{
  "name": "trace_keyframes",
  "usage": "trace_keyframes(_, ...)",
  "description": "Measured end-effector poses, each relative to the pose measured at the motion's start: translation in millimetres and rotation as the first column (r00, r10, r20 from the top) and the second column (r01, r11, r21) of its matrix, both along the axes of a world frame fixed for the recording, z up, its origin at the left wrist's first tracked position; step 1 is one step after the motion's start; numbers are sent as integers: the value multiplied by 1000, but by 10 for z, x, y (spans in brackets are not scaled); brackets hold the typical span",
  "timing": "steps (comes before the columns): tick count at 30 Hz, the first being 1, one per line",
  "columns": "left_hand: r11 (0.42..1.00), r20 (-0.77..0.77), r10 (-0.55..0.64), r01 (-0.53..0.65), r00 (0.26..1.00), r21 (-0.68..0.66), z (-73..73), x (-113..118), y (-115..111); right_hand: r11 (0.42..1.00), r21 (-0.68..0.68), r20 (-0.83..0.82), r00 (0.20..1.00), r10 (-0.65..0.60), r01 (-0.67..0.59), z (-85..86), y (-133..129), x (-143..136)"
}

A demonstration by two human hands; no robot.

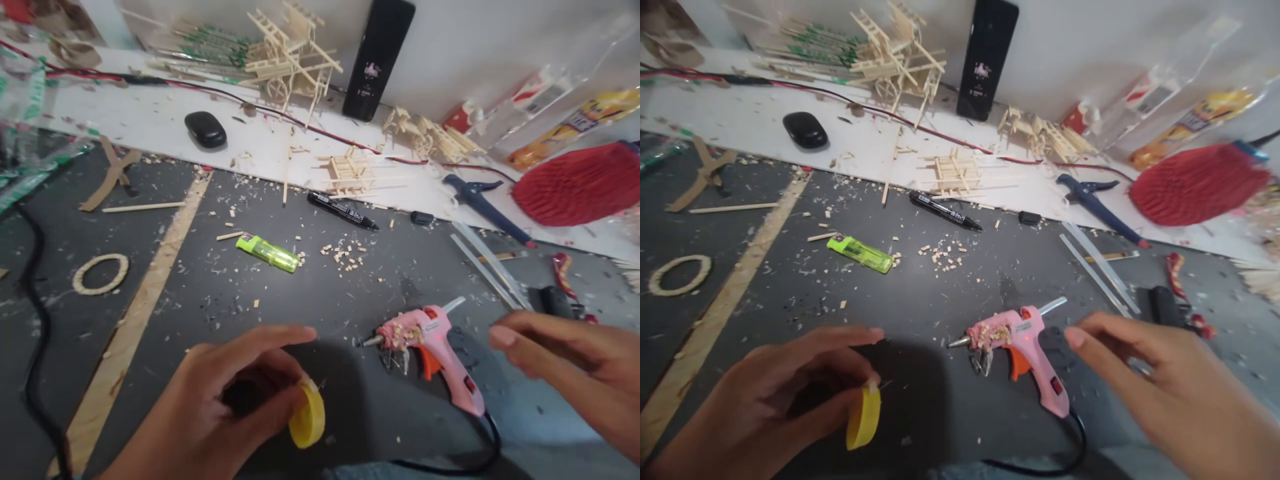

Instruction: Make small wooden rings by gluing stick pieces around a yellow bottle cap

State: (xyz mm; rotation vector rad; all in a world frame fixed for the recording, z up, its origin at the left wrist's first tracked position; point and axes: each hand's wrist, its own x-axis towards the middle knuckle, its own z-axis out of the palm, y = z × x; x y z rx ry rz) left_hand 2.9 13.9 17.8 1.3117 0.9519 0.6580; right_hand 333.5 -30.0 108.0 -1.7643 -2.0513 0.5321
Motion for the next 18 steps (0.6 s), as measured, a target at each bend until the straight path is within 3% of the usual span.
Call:
trace_keyframes(3,999,28,-32,32,999,21,-15,-28,-24,1000,-5,-32,999,17,-17,22,118,-440)
trace_keyframes(8,996,65,-84,85,994,-6,-15,-73,-54,996,-51,-143,987,68,-76,-87,214,-1104)
trace_keyframes(13,994,51,-86,90,995,-67,40,-61,-36,986,-156,-236,972,17,-55,-149,260,-1212)
trace_keyframes(18,995,66,-94,96,993,-30,97,-33,-5,978,-196,-251,968,13,-64,-141,259,-1177)
